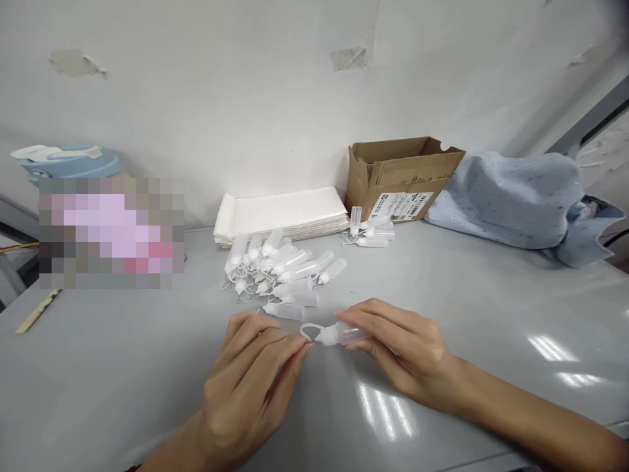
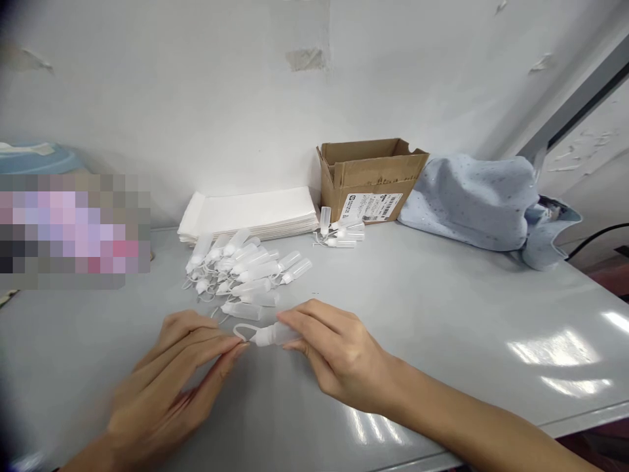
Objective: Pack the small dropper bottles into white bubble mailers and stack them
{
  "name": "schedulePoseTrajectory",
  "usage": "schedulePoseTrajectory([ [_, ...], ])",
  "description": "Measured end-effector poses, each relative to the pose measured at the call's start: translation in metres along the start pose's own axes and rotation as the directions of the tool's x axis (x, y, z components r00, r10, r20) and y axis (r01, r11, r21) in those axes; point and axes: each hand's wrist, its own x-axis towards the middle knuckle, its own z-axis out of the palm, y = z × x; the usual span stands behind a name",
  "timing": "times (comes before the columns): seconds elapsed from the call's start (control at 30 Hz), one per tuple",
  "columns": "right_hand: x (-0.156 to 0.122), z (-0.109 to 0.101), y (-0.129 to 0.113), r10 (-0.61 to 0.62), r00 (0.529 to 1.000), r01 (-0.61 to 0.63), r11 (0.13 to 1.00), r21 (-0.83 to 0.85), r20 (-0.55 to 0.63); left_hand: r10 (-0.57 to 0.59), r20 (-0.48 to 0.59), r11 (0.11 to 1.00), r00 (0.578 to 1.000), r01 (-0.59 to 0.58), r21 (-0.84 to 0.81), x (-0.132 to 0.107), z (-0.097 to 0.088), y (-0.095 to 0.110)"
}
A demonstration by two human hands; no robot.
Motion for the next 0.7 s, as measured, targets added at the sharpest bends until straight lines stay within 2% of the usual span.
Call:
schedulePoseTrajectory([
  [0.33,0.0009,-0.003,0.001,0.002,1.0,-0.002,1.0,0.004,0.005,-0.039,-0.002,0.999,0.999,0.039,0.011,0.0001,0.0002,-0.0028],
  [0.5,0.0017,-0.0039,0.001,0.0,1.0,0.0,1.0,0.012,-0.01,-0.044,0.041,0.998,0.998,0.046,-0.038,-0.0004,-0.0012,-0.0025],
  [0.7,-0.0002,-0.0018,0.0009,0.01,1.0,-0.01,1.0,0.011,0.007,-0.043,0.034,0.995,0.999,0.046,-0.094,-0.0016,0.0022,-0.0015],
])
